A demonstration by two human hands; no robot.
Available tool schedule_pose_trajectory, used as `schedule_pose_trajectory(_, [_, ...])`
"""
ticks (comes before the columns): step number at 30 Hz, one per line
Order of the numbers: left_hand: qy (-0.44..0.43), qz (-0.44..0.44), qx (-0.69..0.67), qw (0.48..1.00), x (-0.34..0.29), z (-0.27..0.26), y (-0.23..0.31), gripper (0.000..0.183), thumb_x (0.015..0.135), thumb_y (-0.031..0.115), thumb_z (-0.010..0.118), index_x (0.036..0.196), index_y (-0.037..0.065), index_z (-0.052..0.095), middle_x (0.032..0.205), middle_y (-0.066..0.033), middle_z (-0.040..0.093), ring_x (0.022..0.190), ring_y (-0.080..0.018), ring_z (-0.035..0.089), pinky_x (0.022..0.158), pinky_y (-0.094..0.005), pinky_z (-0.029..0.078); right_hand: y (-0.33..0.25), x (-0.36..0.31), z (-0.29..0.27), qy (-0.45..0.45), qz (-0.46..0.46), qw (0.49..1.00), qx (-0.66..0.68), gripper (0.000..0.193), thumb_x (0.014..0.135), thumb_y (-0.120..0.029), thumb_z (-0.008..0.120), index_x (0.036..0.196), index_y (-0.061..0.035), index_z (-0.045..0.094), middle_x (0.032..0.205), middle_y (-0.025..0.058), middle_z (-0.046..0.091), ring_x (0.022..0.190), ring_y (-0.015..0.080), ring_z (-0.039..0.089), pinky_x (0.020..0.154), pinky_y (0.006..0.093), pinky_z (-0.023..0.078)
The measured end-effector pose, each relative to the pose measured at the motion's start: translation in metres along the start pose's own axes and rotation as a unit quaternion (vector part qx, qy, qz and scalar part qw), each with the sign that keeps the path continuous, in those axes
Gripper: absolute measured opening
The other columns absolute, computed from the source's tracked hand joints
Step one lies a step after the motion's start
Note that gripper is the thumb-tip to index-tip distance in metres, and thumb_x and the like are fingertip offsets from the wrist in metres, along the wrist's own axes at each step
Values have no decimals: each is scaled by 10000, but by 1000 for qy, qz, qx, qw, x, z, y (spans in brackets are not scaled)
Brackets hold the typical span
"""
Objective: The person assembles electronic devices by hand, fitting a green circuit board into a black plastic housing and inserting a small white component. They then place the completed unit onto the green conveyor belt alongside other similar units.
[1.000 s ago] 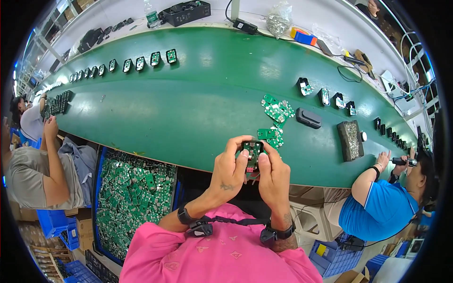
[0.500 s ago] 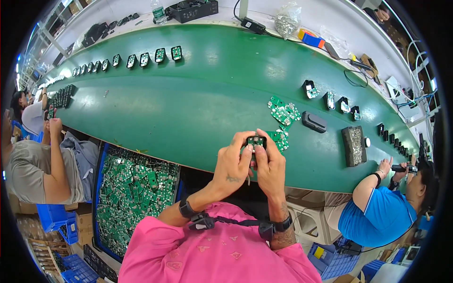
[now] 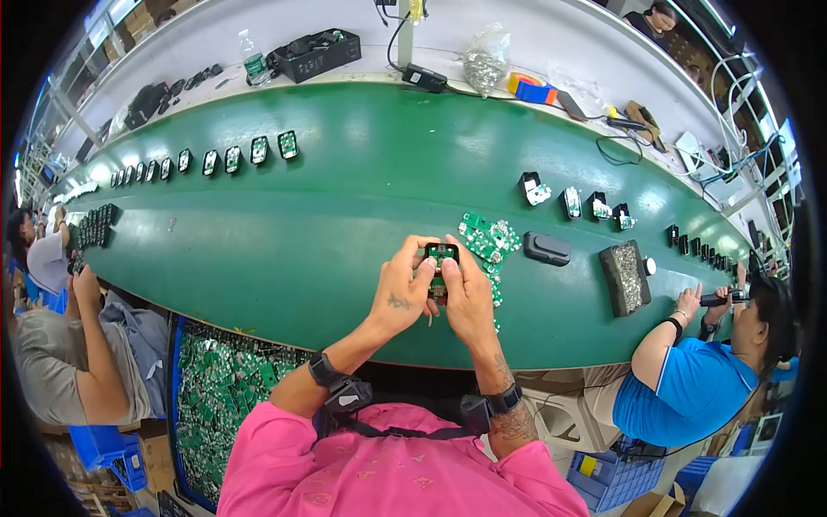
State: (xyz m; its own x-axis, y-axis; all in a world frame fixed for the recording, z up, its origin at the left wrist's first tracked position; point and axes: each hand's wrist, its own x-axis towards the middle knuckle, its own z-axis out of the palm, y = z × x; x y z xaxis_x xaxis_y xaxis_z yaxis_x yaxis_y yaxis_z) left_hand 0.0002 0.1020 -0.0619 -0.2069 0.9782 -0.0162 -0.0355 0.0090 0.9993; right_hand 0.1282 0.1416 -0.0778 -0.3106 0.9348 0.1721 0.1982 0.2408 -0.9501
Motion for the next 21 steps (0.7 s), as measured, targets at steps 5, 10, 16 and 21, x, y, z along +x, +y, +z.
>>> schedule_pose_trajectory(5, [14,42,28,999,23,7,2,238,990,83,454,1202,-18,494,802,-152,663,476,-196,635,416,-306,506,5,27,-3,3,-4,1000,-24,370,1005,-209,503,1321,-25,559,915,207,691,767,288,692,702,369,530])
schedule_pose_trajectory(10, [-29,2,37,999,78,-8,-12,253,991,125,450,1213,18,505,713,-111,623,446,-167,600,403,-294,484,9,72,-2,-43,54,996,-60,321,997,-173,536,1260,3,593,814,82,666,641,117,602,575,292,491])
schedule_pose_trajectory(16, [158,92,277,943,190,-137,-43,248,1011,164,410,1227,76,497,688,-158,639,499,-282,658,478,-396,559,47,154,-98,159,-177,891,-385,288,824,-190,697,1038,2,688,951,179,695,922,336,646,834,429,495])
schedule_pose_trajectory(21, [198,45,416,886,234,-182,-68,294,971,132,466,1256,79,518,732,-207,672,601,-385,671,663,-484,552,106,207,-158,176,-117,875,-435,332,782,-216,699,1031,3,696,1053,212,685,1023,370,606,921,480,455])
